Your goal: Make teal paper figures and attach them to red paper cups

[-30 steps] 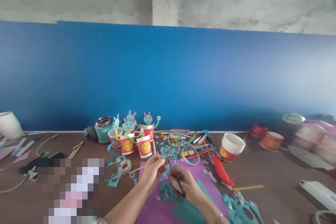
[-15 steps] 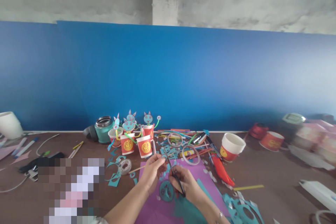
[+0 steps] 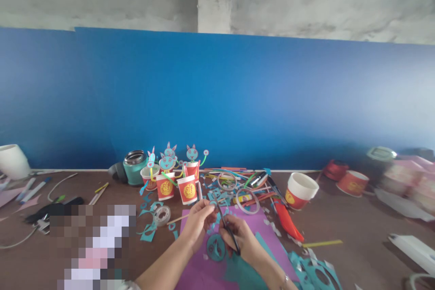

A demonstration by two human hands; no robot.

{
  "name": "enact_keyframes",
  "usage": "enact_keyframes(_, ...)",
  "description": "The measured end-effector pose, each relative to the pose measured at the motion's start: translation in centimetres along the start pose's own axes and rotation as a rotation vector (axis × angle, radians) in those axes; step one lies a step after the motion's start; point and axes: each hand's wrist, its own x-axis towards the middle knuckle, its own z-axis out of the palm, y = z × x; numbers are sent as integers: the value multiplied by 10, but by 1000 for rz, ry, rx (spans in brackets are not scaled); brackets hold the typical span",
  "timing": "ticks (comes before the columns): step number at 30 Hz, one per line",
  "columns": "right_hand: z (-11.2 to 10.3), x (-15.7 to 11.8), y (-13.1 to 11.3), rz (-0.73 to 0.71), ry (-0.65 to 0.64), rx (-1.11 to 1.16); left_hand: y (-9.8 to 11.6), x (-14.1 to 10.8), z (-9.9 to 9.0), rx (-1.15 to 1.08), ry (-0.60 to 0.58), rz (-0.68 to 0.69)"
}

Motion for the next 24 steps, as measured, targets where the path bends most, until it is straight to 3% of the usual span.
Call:
enact_keyframes(19, -3, -3, -9, 40, -29, -59, 12, -1, -2, 62, -12, -44)
enact_keyframes(22, -6, 1, -5, 10, 37, -28, 28, -4, -7, 188, -1, -79)
enact_keyframes(24, -8, 4, -1, -19, 114, 6, 40, -7, -16, 395, -44, -91)
